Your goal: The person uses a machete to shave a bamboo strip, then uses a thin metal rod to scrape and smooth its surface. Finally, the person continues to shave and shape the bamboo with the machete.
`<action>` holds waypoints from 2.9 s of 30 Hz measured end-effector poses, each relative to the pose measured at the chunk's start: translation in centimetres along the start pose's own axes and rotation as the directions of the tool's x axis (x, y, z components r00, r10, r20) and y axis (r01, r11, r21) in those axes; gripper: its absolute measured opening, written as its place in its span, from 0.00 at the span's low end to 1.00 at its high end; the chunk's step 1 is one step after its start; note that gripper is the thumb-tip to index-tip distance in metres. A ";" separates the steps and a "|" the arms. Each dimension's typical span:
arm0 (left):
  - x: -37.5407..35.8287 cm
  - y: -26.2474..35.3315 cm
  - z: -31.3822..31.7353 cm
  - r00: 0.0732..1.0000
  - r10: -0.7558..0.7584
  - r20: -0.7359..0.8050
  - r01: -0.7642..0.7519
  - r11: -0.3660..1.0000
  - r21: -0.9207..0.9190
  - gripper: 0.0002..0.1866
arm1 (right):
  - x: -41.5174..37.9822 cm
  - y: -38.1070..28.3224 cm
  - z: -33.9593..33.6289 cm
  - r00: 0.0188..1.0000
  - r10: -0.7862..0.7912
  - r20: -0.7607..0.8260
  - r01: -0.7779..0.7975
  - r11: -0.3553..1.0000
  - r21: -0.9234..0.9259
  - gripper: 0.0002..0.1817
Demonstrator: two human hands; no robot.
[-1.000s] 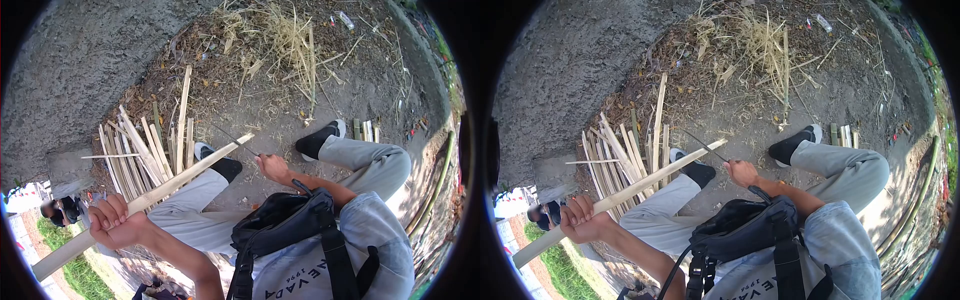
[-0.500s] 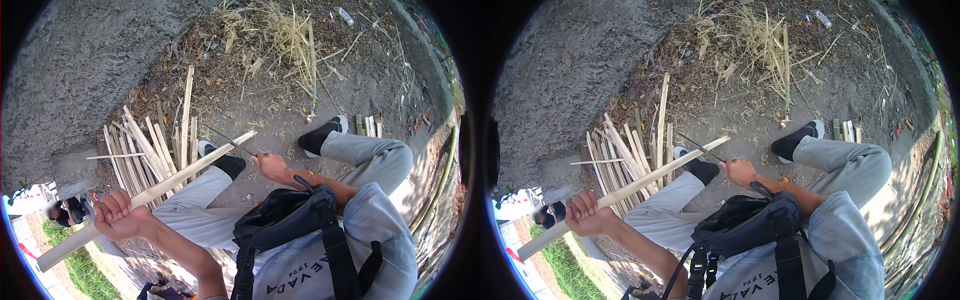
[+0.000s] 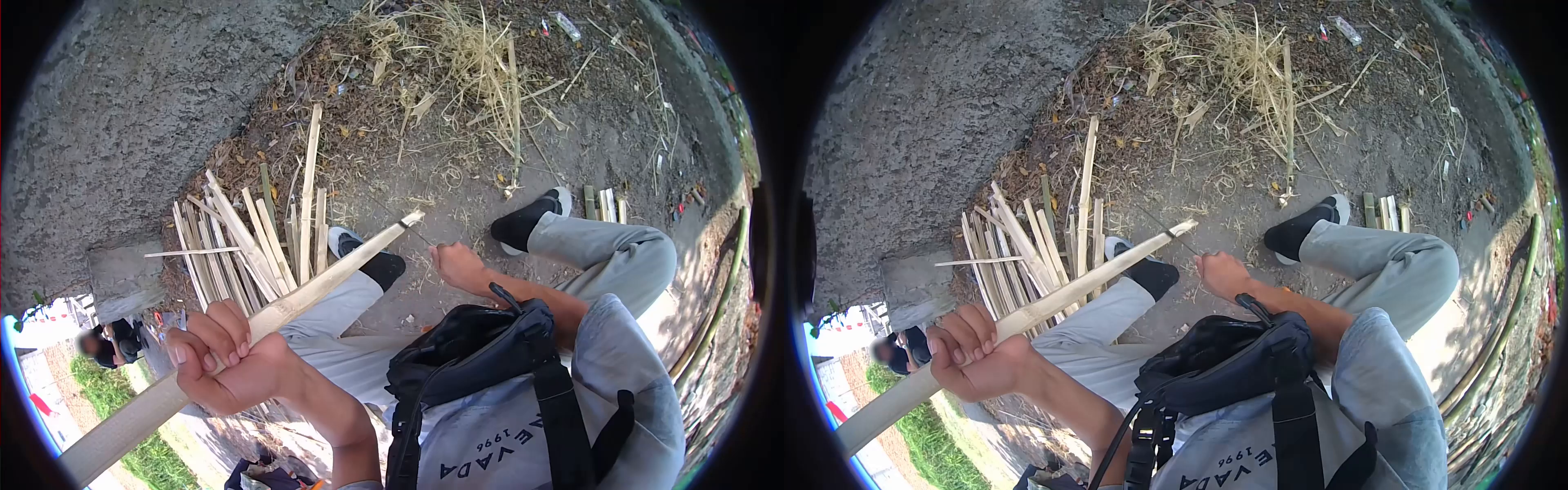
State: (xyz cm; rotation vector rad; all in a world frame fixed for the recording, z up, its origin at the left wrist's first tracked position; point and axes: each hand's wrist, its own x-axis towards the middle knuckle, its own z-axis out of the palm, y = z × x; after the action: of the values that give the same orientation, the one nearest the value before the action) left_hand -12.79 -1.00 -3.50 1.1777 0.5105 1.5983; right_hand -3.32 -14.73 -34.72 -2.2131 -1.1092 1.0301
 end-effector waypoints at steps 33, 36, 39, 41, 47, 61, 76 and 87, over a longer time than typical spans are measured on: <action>-1.1 0.1 -0.8 0.997 0.021 0.074 -0.018 0.999 -0.037 0.12 | -4.3 -6.6 -4.3 0.976 -0.212 -0.048 0.217 0.961 0.172 0.22; -1.6 -0.1 0.7 0.997 0.028 0.070 -0.027 1.000 -0.010 0.11 | -6.4 -8.7 -6.4 0.863 -0.460 -0.208 0.499 0.839 0.217 0.21; -1.7 -0.2 1.5 0.998 0.008 0.055 -0.006 0.999 -0.041 0.13 | -4.1 -5.4 -2.1 0.954 -0.262 -0.144 0.286 0.941 0.183 0.21; -1.7 0.0 1.2 0.999 0.024 0.023 -0.024 1.000 0.007 0.13 | -1.1 0.2 1.1 0.995 0.001 -0.104 0.004 0.999 0.048 0.22; -1.6 -0.1 0.3 0.994 0.021 0.106 -0.018 0.999 -0.028 0.15 | -2.6 -4.2 -3.5 0.998 -0.067 0.018 0.061 0.970 0.234 0.23; -1.7 0.6 -1.2 0.936 -0.024 0.351 0.077 0.987 -0.139 0.12 | -2.4 -5.8 -4.7 0.994 -0.083 -0.072 0.099 0.962 0.256 0.26; -1.7 0.3 -0.8 0.940 -0.016 0.342 0.053 0.994 -0.098 0.11 | -3.4 -4.5 -4.2 0.983 -0.178 -0.048 0.184 0.948 0.259 0.22; -0.3 0.4 -3.7 0.990 0.028 0.135 -0.015 0.995 -0.097 0.13 | -0.3 0.6 -1.8 0.997 -0.026 0.069 0.022 0.998 0.053 0.22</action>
State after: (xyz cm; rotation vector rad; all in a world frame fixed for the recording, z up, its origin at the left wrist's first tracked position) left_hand -16.24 -0.53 -4.93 1.2133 0.3305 1.5313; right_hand -1.81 -15.44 -33.88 -2.1328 -1.1232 1.1214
